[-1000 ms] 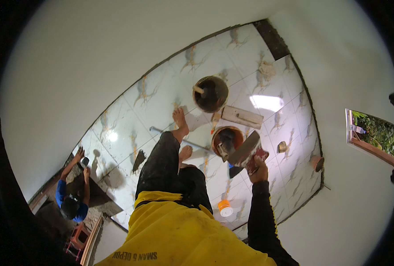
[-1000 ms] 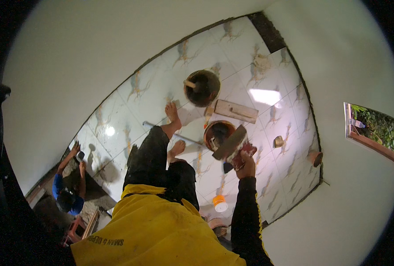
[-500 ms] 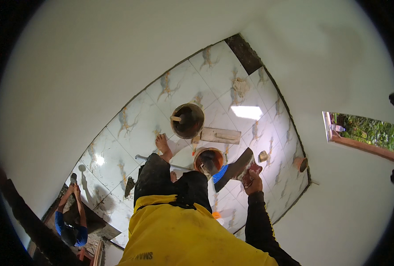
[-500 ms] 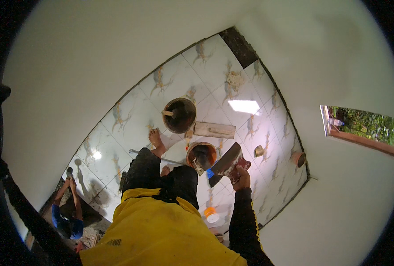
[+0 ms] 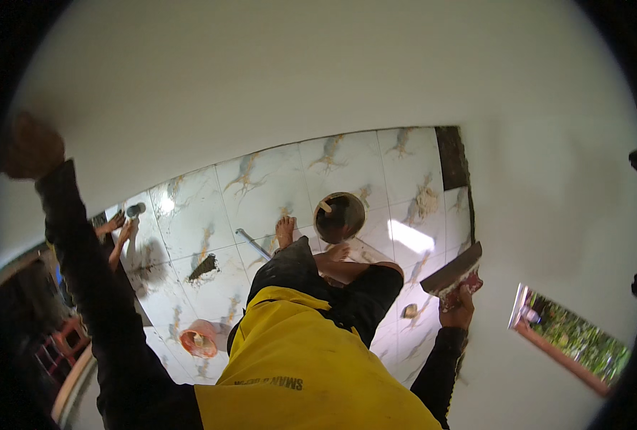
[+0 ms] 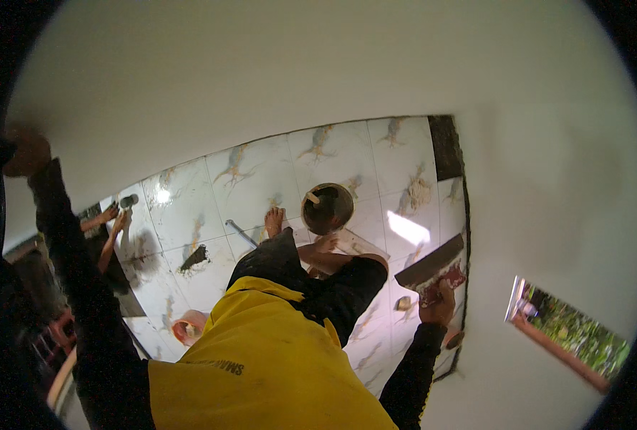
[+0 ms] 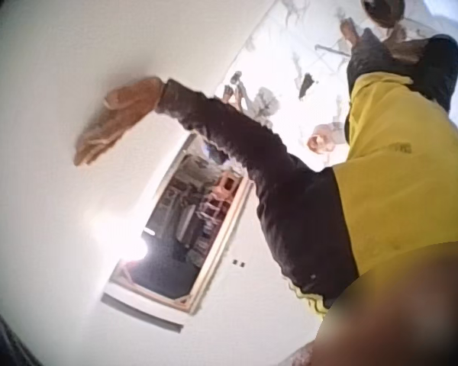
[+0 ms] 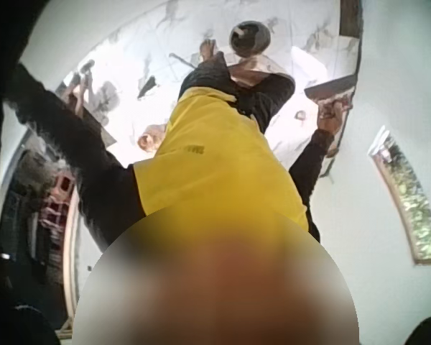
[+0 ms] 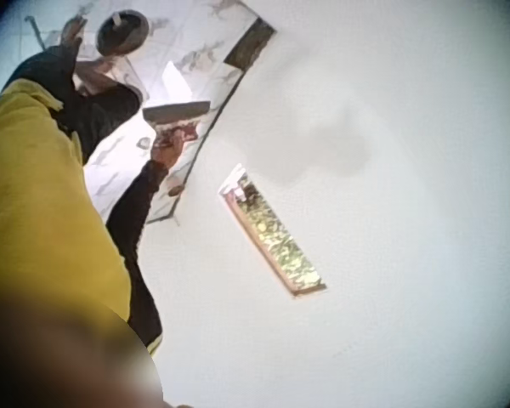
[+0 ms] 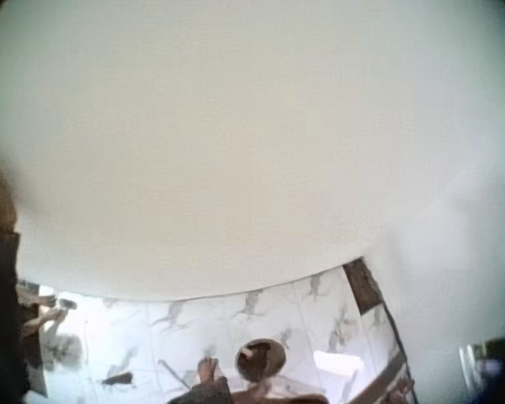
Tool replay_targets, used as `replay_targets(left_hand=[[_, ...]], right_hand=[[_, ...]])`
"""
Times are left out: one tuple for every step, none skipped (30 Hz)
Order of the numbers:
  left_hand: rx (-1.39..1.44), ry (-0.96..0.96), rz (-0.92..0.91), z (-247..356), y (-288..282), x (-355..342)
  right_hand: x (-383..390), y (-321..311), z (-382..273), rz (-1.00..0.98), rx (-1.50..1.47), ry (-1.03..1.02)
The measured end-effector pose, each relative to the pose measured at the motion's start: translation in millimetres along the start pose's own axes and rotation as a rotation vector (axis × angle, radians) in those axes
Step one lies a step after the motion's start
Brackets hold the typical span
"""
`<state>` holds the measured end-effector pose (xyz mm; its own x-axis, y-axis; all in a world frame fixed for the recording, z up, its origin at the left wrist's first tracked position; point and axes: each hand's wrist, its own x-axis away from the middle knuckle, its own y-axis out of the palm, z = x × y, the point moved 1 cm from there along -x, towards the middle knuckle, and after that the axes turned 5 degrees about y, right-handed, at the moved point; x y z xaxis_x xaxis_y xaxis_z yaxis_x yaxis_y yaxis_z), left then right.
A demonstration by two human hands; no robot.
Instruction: The person applies grout along the edges of marble-patterned floor tiles using a trowel and a bucket. They smooth the grout lines and wipe excess material from the tile surface with a sponge.
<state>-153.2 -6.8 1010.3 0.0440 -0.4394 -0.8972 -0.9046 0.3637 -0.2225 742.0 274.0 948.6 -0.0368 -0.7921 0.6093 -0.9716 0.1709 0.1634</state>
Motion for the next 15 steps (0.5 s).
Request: replay_targets(left_hand=[[0.051, 0.019, 0.044, 5, -7, -2], [-0.097, 0.039, 0.045, 11, -15, -5], [-0.277, 0.153, 0.098, 18, -24, -10], [-0.328, 0.171, 0.091, 25, -33, -16], [-0.078, 0.197, 0.179, 26, -43, -25], [0.038, 0.148, 0.200, 31, -56, -34], [0.140, 0.197, 0.228, 27, -64, -49], [0.180, 0.186, 0.208, 33, -74, -56], [0.184, 0.154, 0.155, 39, -90, -59], [0.190, 0.110, 0.108, 43, -104, -60], [0.190, 0.072, 0.072, 49, -119, -62], [0.194, 0.032, 0.040, 52, -130, -58], [0.198, -0.009, 0.019, 57, -148, -57], [0.205, -0.058, -0.006, 62, -154, -48], [0.223, -0.111, -0.022, 71, -164, -42]], right_hand=[[-1, 12, -6, 0.007, 0.010, 0.020], [1, 22, -9, -0.034, 0.021, 0.047], [-1, 32, -14, -0.033, 0.031, 0.072], [-3, 39, -12, 0.114, 0.036, 0.035], [-8, 49, -14, 0.096, 0.059, 0.065], [-11, 54, -14, 0.030, 0.084, 0.095], [-17, 62, -15, -0.035, 0.118, 0.128], [-25, 69, -16, -0.156, 0.144, 0.155], [-33, 76, -17, -0.288, 0.190, 0.213], [-43, 83, -19, -0.285, 0.263, 0.229], [-53, 88, -23, -0.184, 0.344, 0.255], [-65, 103, -28, -0.421, 0.322, 0.433], [-78, 112, -31, -0.480, 0.412, 0.362], [-92, 130, -27, -0.532, 0.502, 0.291], [-105, 144, -21, -0.618, 0.575, 0.218]])
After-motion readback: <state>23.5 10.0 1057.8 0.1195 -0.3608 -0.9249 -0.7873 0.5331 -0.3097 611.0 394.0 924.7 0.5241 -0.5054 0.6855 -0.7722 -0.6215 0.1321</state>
